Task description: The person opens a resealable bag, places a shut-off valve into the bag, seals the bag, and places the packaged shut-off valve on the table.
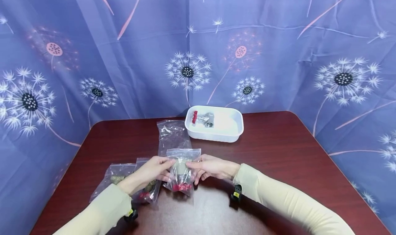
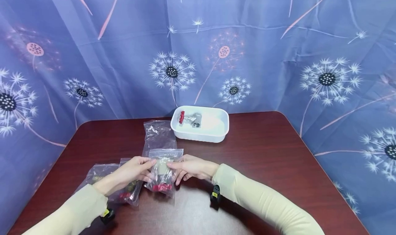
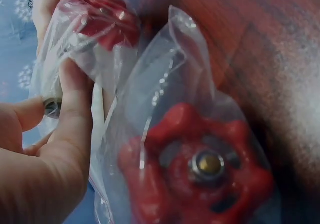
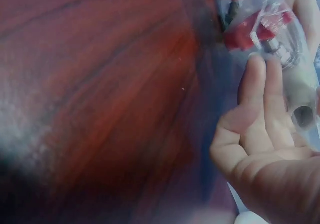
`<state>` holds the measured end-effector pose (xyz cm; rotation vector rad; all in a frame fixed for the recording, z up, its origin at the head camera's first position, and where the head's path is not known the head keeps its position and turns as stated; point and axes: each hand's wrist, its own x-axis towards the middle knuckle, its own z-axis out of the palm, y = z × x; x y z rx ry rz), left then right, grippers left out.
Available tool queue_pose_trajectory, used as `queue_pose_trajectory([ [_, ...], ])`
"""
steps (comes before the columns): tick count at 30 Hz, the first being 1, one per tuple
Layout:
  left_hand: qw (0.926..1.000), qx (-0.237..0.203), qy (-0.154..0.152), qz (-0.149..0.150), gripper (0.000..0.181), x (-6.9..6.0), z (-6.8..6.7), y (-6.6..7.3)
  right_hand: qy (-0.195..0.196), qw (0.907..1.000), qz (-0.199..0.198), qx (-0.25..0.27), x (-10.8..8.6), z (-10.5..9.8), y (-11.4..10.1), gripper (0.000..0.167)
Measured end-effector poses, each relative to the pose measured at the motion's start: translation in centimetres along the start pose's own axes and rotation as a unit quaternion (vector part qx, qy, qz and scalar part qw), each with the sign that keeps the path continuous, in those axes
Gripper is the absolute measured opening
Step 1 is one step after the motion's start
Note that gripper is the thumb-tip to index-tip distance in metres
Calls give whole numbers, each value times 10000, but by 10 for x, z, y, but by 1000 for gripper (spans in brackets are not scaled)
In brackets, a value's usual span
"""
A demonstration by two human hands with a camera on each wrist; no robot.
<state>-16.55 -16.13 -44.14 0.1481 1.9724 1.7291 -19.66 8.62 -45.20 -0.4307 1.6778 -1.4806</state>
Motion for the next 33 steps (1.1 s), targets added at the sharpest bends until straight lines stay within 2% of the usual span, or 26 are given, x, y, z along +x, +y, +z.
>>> queue_pose_trajectory([
  [7,9993,-15,-200,-304,33,0,-1,-3,-146,9996,183,135,5,4,8,30],
  [13,9986,33,-235,-476,33,-1,-3,-9,-219,9992,305,148,9,7,9,32],
  [17,9978,155,-224,-597,31,-1,-1,-17,-196,9980,540,263,10,9,11,34],
  [21,9974,309,9,-643,32,2,4,-20,8,9965,762,349,9,11,16,35],
  [25,9956,632,356,-598,33,2,10,-19,162,9958,786,434,8,11,20,33],
  [30,9895,1105,814,-461,25,-2,19,-17,142,9962,730,463,8,10,23,33],
  [33,9864,1224,1010,-425,22,-4,23,-16,127,9965,713,425,7,10,23,35],
])
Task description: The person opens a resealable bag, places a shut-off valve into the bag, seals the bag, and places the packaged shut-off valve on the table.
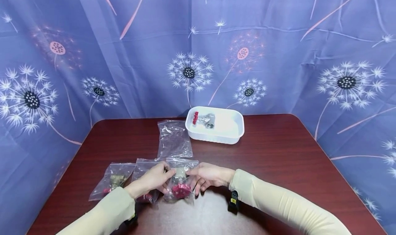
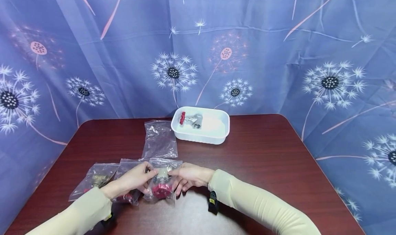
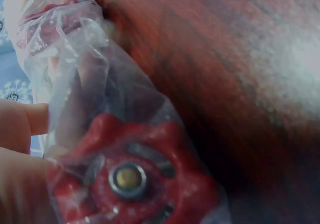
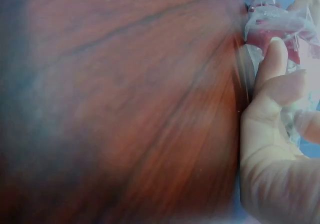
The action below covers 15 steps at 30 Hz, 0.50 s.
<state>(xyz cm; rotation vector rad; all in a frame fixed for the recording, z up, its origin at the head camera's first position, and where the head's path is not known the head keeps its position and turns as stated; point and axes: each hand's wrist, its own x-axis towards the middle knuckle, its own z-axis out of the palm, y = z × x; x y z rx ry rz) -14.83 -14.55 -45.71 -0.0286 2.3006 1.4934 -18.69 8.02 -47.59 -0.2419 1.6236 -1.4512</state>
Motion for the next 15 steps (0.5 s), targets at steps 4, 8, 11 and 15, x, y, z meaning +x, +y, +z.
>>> queue_pose_trajectory([
  [4,9999,-106,-33,-26,25,-1,-2,2,97,9999,-55,-93,-5,-1,-2,39],
  [8,9983,-404,-412,-9,28,-2,-10,4,135,9997,-116,-182,-13,-5,-5,42],
  [11,9961,-564,-673,9,30,-3,-17,3,79,9995,-155,-271,-19,-9,-7,44],
  [15,9944,-575,-887,37,29,-5,-24,4,15,9988,-206,-433,-25,-13,-11,45],
])
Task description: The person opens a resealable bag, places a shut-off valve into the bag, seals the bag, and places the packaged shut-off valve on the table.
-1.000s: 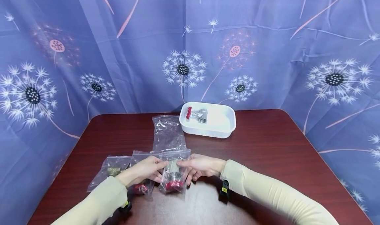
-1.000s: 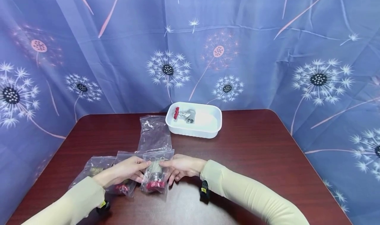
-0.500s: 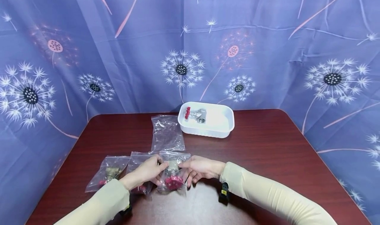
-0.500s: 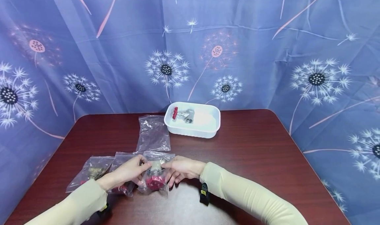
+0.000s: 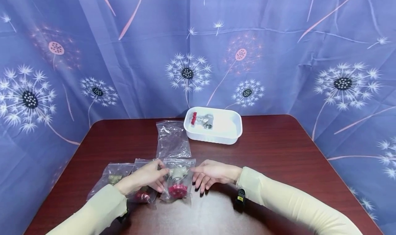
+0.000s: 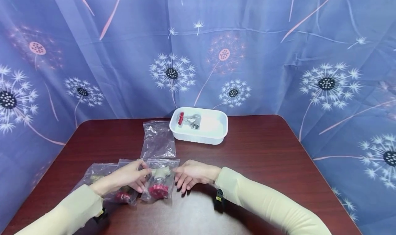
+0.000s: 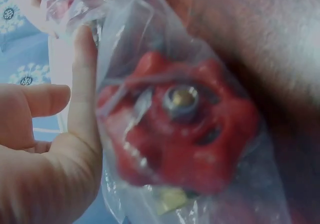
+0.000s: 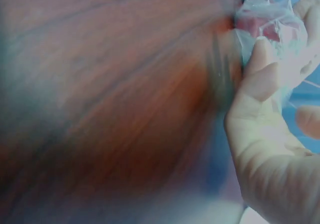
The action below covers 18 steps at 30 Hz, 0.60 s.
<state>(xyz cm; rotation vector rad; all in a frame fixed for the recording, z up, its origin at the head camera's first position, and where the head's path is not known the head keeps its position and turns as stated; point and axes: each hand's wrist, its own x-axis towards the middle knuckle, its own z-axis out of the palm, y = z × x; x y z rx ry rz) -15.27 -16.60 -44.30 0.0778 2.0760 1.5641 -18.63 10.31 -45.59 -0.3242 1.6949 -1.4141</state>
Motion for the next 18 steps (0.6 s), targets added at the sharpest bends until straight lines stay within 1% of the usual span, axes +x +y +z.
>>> queue_pose_trajectory([
  [5,9997,101,-204,-78,25,-2,-9,5,48,9998,-27,-200,-4,-5,-2,41],
  [8,9996,184,-184,-67,22,0,-14,8,150,9991,-15,-386,-7,-10,-2,38],
  [10,9997,214,-100,-11,21,2,-18,10,233,9983,2,-530,-9,-13,-3,36],
  [14,9986,449,208,180,20,10,-26,13,350,9964,-36,-767,-15,-19,-8,31],
  [16,9965,665,384,333,21,17,-32,15,461,9942,-95,-967,-17,-23,-12,28],
  [18,9931,905,552,510,21,28,-37,17,616,9911,-169,-1166,-18,-27,-17,26],
])
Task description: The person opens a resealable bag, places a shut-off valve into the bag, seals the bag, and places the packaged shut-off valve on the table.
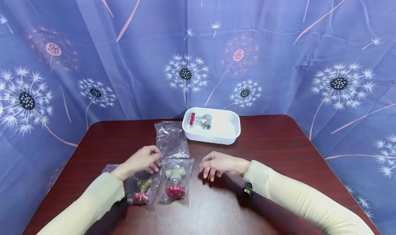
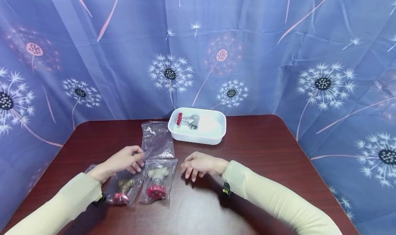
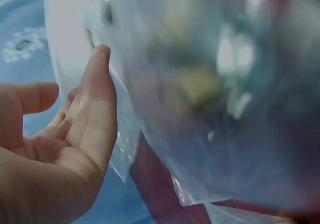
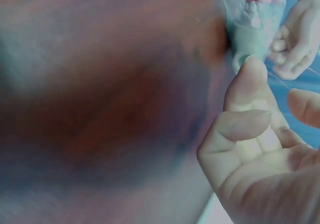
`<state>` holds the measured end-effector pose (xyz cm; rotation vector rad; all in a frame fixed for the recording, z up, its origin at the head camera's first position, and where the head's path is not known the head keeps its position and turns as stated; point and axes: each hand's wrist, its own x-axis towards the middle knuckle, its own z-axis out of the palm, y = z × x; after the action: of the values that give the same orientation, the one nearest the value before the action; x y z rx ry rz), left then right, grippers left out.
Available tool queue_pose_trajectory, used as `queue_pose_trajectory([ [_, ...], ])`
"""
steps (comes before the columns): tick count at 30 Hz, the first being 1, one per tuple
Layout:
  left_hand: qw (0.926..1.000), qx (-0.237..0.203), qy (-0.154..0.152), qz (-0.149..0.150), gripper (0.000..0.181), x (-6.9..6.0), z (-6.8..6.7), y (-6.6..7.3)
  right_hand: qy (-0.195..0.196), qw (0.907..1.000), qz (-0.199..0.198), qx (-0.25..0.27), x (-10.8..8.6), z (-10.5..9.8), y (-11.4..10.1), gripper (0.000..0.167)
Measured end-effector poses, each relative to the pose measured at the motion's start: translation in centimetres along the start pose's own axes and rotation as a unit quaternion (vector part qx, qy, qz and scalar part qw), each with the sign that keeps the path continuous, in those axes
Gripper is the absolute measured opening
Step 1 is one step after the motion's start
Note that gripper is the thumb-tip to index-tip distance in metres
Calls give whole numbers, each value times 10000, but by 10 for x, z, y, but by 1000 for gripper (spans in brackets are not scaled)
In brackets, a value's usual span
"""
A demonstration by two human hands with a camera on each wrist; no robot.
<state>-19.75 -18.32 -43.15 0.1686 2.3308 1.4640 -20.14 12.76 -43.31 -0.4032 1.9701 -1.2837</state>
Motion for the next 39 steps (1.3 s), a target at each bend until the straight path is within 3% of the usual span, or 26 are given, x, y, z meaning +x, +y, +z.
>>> queue_pose_trajectory([
  [5,9921,1029,669,274,19,32,-10,5,284,9991,-223,-226,6,-9,-14,25],
  [11,9653,2245,1321,159,30,63,-17,12,440,9971,-504,-350,16,-9,-27,26],
  [16,9413,2877,1758,-171,54,81,-20,9,678,9935,-728,-550,25,-7,-34,25],
  [18,9375,2893,1870,-490,59,85,-20,7,756,9924,-803,-545,29,-7,-36,25],
  [23,9414,2561,1920,-1062,52,95,-19,5,1013,9885,-986,-532,36,-7,-41,22],
  [28,9455,2319,1945,-1203,35,102,-16,1,1505,9765,-1400,-644,39,-8,-46,20],
  [31,9506,2017,2042,-1185,26,102,-17,-2,1876,9631,-1692,-927,38,-11,-47,18],
  [33,9583,1645,2068,-1084,23,100,-19,-5,2093,9552,-1816,-1036,36,-14,-47,16],
  [36,9712,843,2036,-902,21,96,-21,-8,2388,9465,-1873,-1095,32,-18,-48,15],
  [39,9754,163,2104,-634,16,90,-22,-8,2667,9325,-2009,-1375,29,-22,-51,15],
])
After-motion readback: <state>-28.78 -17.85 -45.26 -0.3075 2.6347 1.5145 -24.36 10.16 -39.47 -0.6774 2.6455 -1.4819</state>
